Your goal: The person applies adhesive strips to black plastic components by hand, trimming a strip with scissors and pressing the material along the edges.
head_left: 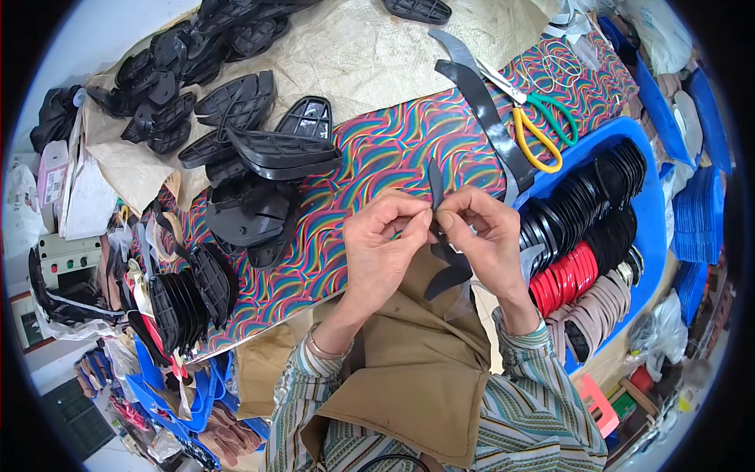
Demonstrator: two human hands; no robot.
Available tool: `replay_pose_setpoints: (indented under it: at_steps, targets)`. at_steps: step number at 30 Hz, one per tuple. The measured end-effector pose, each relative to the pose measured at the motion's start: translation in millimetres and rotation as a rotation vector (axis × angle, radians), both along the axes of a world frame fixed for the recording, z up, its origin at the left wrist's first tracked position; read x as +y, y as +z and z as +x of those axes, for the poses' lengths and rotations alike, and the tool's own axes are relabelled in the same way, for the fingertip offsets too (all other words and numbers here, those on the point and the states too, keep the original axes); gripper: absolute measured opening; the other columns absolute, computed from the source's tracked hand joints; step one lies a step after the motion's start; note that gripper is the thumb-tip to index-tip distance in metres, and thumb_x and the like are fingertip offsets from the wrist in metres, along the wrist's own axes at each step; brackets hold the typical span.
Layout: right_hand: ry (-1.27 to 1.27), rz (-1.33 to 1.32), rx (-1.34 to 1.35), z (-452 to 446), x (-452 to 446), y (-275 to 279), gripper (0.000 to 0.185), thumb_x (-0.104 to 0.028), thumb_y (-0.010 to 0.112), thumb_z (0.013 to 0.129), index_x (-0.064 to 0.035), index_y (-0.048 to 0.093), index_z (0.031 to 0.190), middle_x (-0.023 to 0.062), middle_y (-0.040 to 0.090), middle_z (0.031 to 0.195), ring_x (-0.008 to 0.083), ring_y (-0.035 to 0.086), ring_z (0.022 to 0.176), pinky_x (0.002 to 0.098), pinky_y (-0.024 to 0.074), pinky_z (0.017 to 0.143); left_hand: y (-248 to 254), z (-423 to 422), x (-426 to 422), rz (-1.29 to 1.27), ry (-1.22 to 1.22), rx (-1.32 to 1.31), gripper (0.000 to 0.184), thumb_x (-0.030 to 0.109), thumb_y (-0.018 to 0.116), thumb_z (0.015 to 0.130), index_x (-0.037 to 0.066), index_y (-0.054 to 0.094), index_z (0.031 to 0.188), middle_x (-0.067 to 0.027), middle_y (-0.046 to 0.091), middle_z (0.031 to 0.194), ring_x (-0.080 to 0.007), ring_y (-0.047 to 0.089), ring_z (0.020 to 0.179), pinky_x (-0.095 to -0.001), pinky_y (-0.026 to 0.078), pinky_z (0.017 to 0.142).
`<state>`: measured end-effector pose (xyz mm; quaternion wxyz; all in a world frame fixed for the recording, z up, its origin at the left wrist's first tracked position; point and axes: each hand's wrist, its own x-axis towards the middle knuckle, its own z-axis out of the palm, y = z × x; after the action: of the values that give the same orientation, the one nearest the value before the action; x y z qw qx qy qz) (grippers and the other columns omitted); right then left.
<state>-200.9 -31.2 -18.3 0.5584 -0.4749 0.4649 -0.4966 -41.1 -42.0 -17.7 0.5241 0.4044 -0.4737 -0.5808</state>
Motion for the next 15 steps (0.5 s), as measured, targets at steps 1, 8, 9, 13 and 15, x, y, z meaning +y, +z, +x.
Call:
replay_pose_setpoints:
  at_steps: [1,8,9,13,15]
  targets:
    - [0.0,0.0,0.0,0,0,1,0.003,-0.001,0.064,0.091,0.0009,0.062,0.09,0.0013,0.063,0.083,0.0054,0.058,0.071,0.0198,0.0459,0.061,0,1,0,0.011,-0.01,0.018,0.008,-0.01,0.063,0.089,-0.007,0.066,0.095,-0.0107,0.063,0.093,-0.0152,0.066,0.074,-0.0257,0.057,0.068]
    - [0.053,0.204,-0.257,-10,-3,0,0.005,-0.002,0.065,0.092,0.0028,0.064,0.094,0.0024,0.064,0.081,0.0057,0.059,0.067,0.0189,0.0461,0.057,-2,1,1,0.044,-0.028,0.089,0.006,-0.008,0.063,0.09,-0.007,0.066,0.096,-0.0112,0.063,0.093,-0.0155,0.066,0.074,-0.0264,0.057,0.067]
    - [0.053,0.203,-0.257,-7,-2,1,0.005,-0.002,0.065,0.092,0.0028,0.064,0.094,0.0024,0.064,0.081,0.0057,0.059,0.067,0.0189,0.0461,0.057,-1,0,1,0.049,-0.025,0.103,0.006,-0.008,0.063,0.09,-0.007,0.066,0.096,-0.0112,0.063,0.093,-0.0155,0.066,0.074,-0.0263,0.057,0.067]
    - [-0.193,-0.188,0.258,5,6,11,0.008,0.001,0.066,0.09,0.0048,0.066,0.097,0.0045,0.065,0.079,0.0085,0.06,0.066,0.0211,0.0474,0.057,4,-4,3,-0.025,0.012,0.026,0.007,-0.009,0.063,0.089,-0.007,0.066,0.095,-0.0114,0.063,0.093,-0.0151,0.066,0.074,-0.0254,0.057,0.068]
    - [-0.172,-0.358,0.42,2,3,17,0.011,0.004,0.068,0.087,0.005,0.067,0.098,0.0065,0.066,0.079,0.0106,0.061,0.065,0.0224,0.0484,0.057,6,-4,3,-0.067,0.027,-0.019,0.007,-0.009,0.064,0.089,-0.007,0.066,0.095,-0.0115,0.063,0.094,-0.015,0.066,0.074,-0.0251,0.056,0.068]
